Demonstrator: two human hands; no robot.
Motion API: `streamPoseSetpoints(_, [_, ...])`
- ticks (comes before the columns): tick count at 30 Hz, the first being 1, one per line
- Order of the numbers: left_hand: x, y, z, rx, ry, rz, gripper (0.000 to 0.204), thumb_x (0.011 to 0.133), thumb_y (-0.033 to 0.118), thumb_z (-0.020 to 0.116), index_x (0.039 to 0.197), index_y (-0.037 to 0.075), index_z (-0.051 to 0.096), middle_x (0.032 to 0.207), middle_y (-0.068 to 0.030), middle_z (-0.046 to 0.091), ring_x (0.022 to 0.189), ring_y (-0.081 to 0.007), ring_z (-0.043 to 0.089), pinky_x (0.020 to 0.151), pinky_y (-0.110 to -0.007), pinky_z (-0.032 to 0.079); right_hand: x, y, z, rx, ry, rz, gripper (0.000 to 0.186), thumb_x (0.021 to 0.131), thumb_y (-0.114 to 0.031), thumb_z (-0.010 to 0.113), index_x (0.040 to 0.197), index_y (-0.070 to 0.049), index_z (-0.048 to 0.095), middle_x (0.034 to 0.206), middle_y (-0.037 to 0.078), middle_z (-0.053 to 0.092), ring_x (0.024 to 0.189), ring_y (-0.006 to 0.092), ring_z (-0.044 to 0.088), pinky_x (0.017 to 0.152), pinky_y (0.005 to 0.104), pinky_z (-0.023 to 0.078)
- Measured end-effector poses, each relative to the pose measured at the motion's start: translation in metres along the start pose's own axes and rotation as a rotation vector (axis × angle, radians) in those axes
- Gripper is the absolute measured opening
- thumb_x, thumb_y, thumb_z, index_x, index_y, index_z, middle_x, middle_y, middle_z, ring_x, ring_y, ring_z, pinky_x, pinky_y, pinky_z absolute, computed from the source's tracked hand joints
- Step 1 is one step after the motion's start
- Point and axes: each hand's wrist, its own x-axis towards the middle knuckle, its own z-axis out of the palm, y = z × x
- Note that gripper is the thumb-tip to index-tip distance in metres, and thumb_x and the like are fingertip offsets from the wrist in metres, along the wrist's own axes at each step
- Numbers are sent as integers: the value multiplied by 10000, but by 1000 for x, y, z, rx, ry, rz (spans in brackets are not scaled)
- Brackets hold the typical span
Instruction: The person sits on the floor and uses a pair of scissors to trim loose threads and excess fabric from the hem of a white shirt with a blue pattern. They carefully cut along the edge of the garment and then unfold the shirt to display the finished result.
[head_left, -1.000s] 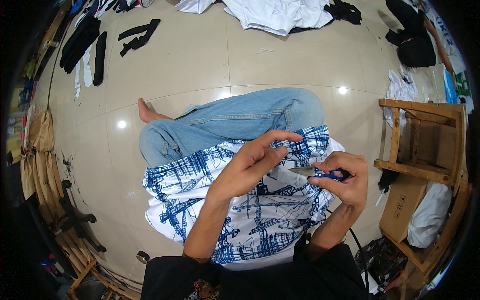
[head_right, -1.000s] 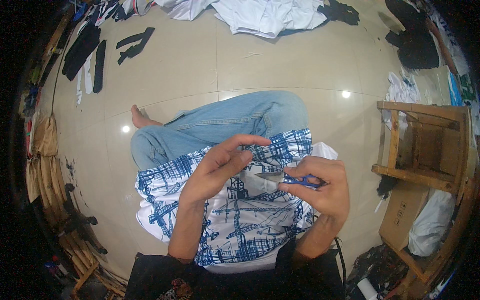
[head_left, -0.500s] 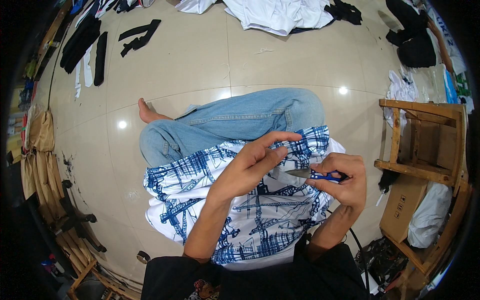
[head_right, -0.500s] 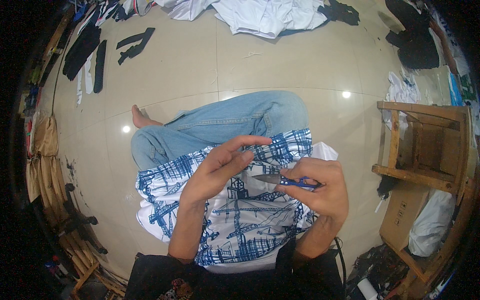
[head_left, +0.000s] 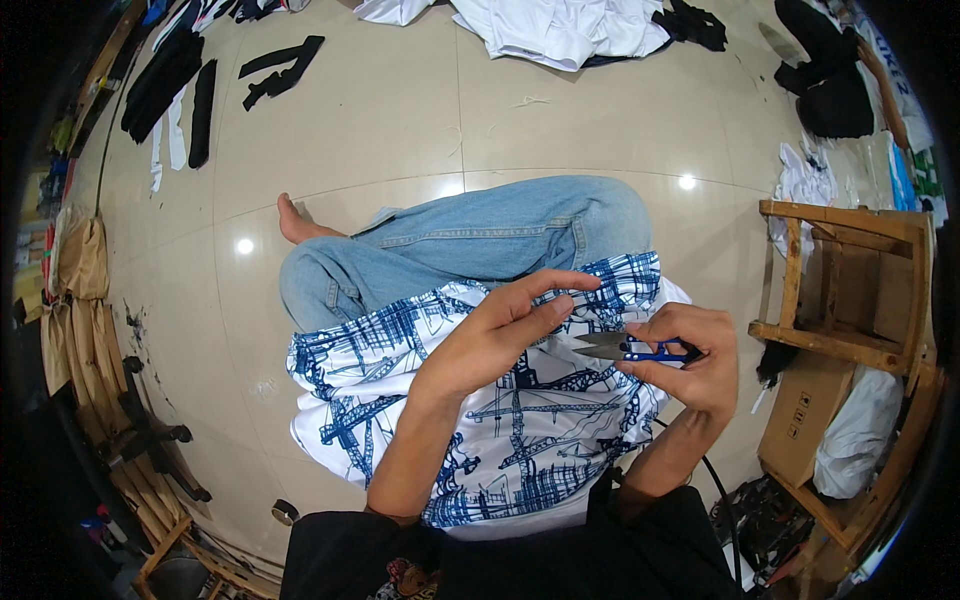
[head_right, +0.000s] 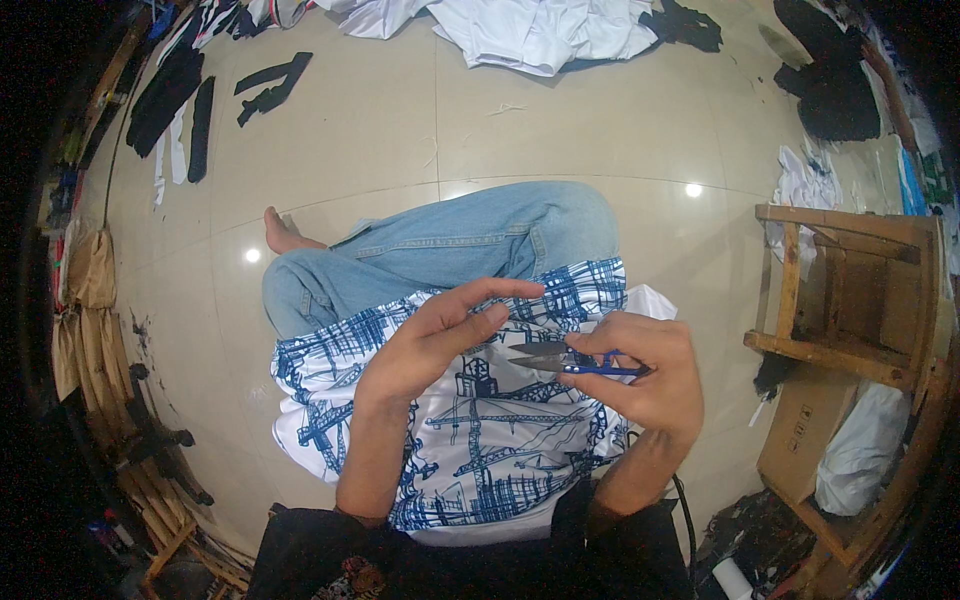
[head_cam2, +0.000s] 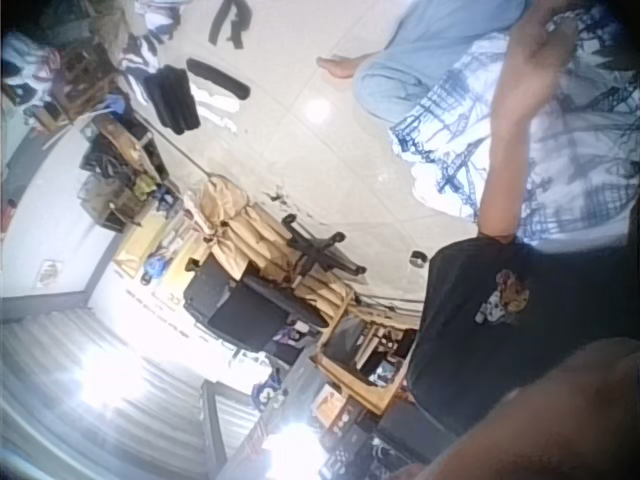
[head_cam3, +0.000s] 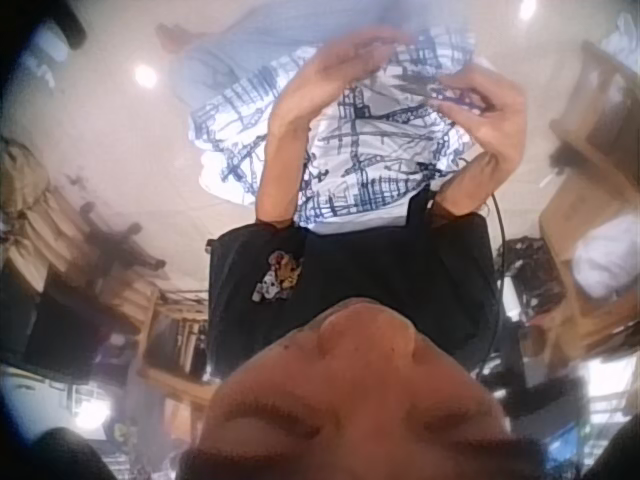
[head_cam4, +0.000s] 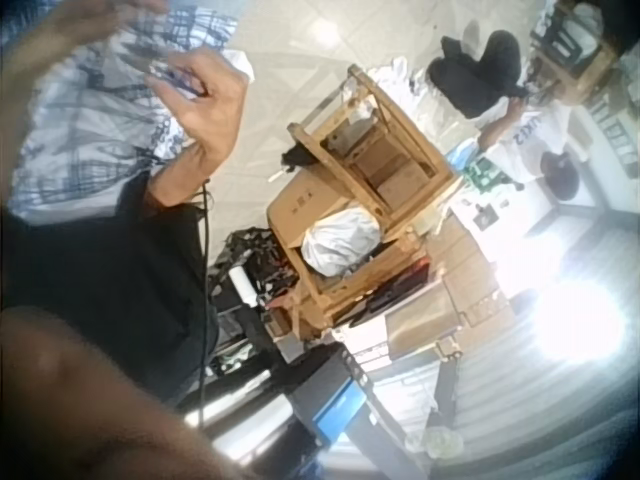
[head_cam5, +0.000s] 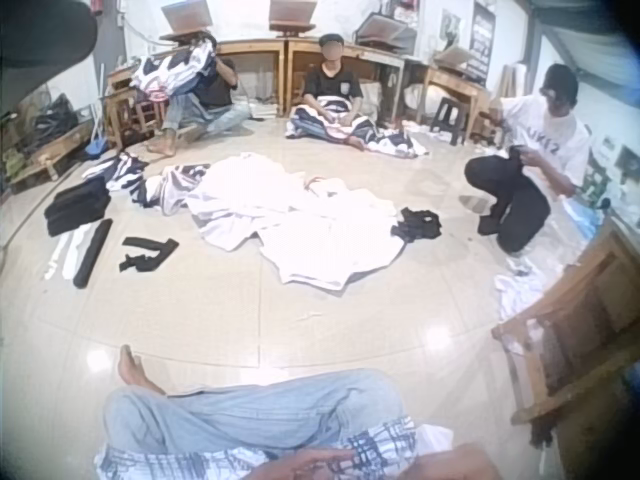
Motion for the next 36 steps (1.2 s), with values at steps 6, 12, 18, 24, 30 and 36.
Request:
streamPoseSetpoints(6, [0, 0, 1, -20, 1, 3, 371, 1008, 301, 571, 1298, 90, 662, 1310, -124, 658, 1292, -280, 565, 1075, -411, 423, 3, -5, 2, -36, -31, 7, 267, 654, -95, 882, 863, -2, 744, 796, 104, 738, 645, 145, 669, 536, 253, 451])
streamPoseSetpoints(12, [-2, 2, 1, -47, 10, -2, 378, 999, 311, 581, 1294, 90, 668, 1311, -121, 659, 1299, -284, 560, 1086, -417, 412, 2, -2, 4, -32, -9, 9, 246, 665, -93, 874, 855, -2, 746, 806, 113, 744, 661, 156, 690, 543, 254, 471])
streamPoseSetpoints(18, [0, 0, 0, -33, -1, -15, 383, 996, 318, 586, 1298, 95, 666, 1311, -116, 660, 1294, -273, 564, 1086, -420, 416, 0, 3, 2, -35, -35, -8, 241, 668, -89, 871, 857, -3, 749, 818, 118, 749, 676, 161, 700, 547, 261, 484])
streamPoseSetpoints(24, [0, -1, 0, -20, 5, -50, 388, 1001, 331, 582, 1304, 102, 662, 1310, -121, 657, 1278, -274, 577, 1062, -402, 445, 5, -8, 4, -66, -67, -1, 247, 671, -75, 869, 861, 15, 740, 821, 128, 746, 669, 177, 697, 555, 265, 482])
streamPoseSetpoints(30, [0, -1, 1, -23, 6, -43, 396, 1004, 336, 579, 1309, 95, 656, 1308, -124, 656, 1273, -275, 580, 1057, -397, 450, 4, -5, 7, -38, -48, -18, 234, 679, -56, 862, 861, 19, 736, 817, 127, 743, 658, 183, 689, 559, 276, 483])
streamPoseSetpoints(36, [0, -3, 1, -16, 8, -30, 400, 1003, 329, 580, 1314, 87, 651, 1301, -123, 659, 1268, -275, 580, 1069, -396, 437, 2, -3, 8, -6, -40, 38, 237, 667, -57, 872, 853, 9, 739, 815, 110, 735, 694, 151, 677, 584, 262, 480])
